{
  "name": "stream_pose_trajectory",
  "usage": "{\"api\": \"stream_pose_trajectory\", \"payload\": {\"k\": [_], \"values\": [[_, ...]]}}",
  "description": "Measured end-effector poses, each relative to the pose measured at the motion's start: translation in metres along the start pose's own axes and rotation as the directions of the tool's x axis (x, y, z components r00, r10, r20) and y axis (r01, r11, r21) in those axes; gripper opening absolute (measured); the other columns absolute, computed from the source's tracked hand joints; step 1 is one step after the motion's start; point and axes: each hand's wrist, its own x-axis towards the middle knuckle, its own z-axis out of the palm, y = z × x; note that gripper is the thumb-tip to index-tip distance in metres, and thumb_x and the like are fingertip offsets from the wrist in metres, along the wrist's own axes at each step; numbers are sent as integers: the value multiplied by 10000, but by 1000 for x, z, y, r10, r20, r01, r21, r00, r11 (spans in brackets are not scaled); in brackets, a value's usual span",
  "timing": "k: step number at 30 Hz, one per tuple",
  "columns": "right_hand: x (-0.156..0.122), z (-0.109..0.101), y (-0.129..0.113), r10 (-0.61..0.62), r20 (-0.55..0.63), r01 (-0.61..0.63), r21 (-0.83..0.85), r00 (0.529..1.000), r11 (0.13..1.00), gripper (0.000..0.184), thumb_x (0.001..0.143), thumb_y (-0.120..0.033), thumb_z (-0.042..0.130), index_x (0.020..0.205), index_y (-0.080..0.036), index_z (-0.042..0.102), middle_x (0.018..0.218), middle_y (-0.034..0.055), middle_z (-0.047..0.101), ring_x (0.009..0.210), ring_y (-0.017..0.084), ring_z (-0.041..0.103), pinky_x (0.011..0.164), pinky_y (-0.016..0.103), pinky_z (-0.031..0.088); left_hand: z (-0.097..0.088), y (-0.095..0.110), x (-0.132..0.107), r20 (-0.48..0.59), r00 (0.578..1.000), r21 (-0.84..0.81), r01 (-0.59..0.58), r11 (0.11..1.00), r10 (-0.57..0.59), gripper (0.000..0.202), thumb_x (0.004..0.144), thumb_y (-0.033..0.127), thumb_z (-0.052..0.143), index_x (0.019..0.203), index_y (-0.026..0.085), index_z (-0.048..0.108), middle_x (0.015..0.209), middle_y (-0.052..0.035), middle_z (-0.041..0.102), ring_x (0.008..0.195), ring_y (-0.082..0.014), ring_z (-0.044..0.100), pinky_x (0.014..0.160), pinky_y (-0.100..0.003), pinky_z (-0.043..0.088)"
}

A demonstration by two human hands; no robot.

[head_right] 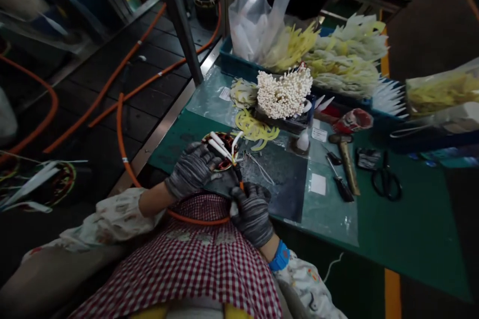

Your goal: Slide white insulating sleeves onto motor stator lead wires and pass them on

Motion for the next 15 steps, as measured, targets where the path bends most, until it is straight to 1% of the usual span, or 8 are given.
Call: {"api": "stream_pose_trajectory", "payload": {"k": [1, 3, 4, 6, 8, 10, 13, 15], "values": [[4, -4, 9, -10, -20, 10, -13, 1000, 1000, 321, 930, -302, 708, 1203, -290, 878, 1191, 126, 741, 1055, 321, 592, 944, 488, 489, -1, 4, -8, -3, 1000, 2, -3, 1000, 3, 416, 1165, 414, 537, 1438, 226, 790, 1380, -158, 817, 1385, -405, 687, 1318, -647, 405], [14, -14, 25, -30, -76, 27, -45, 997, 999, 365, 956, -223, 676, 1250, -320, 868, 1263, 113, 744, 1146, 327, 599, 1022, 511, 495, -10, 5, -25, -22, 1000, 21, -7, 1000, 7, 445, 1173, 537, 557, 1420, 255, 798, 1378, -128, 822, 1347, -380, 702, 1297, -607, 427], [20, -18, 31, -49, -104, 44, -52, 993, 998, 362, 973, -214, 675, 1256, -338, 865, 1315, 103, 740, 1210, 331, 596, 1071, 525, 493, -15, 3, -33, -41, 999, 28, -2, 1000, 3, 461, 1154, 602, 594, 1420, 285, 797, 1398, -102, 819, 1356, -373, 693, 1301, -593, 418], [34, -25, 36, -106, -131, 102, -35, 986, 994, 326, 1014, -252, 700, 1273, -370, 859, 1431, 86, 713, 1335, 334, 575, 1167, 545, 477, -24, -3, -48, -60, 998, 33, 24, 999, -22, 511, 1090, 702, 675, 1436, 343, 787, 1446, -56, 801, 1404, -377, 654, 1319, -588, 382], [49, -26, 31, -167, -116, 169, 4, 979, 986, 301, 1039, -337, 738, 1314, -387, 850, 1551, 85, 662, 1439, 342, 539, 1255, 563, 442, -25, -7, -56, -35, 996, 36, 83, 996, -81, 520, 1070, 704, 709, 1465, 372, 775, 1476, -39, 783, 1443, -387, 619, 1329, -590, 355], [64, -23, 20, -203, -41, 204, 34, 978, 978, 342, 1040, -440, 780, 1373, -385, 835, 1680, 89, 584, 1545, 367, 471, 1333, 592, 376, -21, -7, -58, -4, 991, 34, 134, 990, -134, 463, 1090, 645, 706, 1448, 364, 790, 1462, -51, 782, 1434, -395, 617, 1310, -601, 367], [83, -12, 9, -227, 69, 222, 71, 972, 973, 413, 1016, -571, 829, 1378, -373, 838, 1786, 61, 495, 1635, 399, 373, 1391, 627, 299, -11, -7, -52, -7, 988, 10, 154, 988, -154, 356, 1101, 579, 698, 1304, 326, 844, 1395, -70, 795, 1382, -389, 638, 1260, -604, 422], [90, -5, 9, -227, 77, 217, 119, 971, 969, 398, 994, -600, 856, 1314, -363, 862, 1780, 38, 504, 1641, 402, 362, 1401, 628, 291, -3, -11, -48, -16, 991, -12, 130, 991, -131, 297, 1067, 567, 739, 1199, 329, 856, 1311, -59, 806, 1331, -364, 659, 1228, -584, 462]]}}
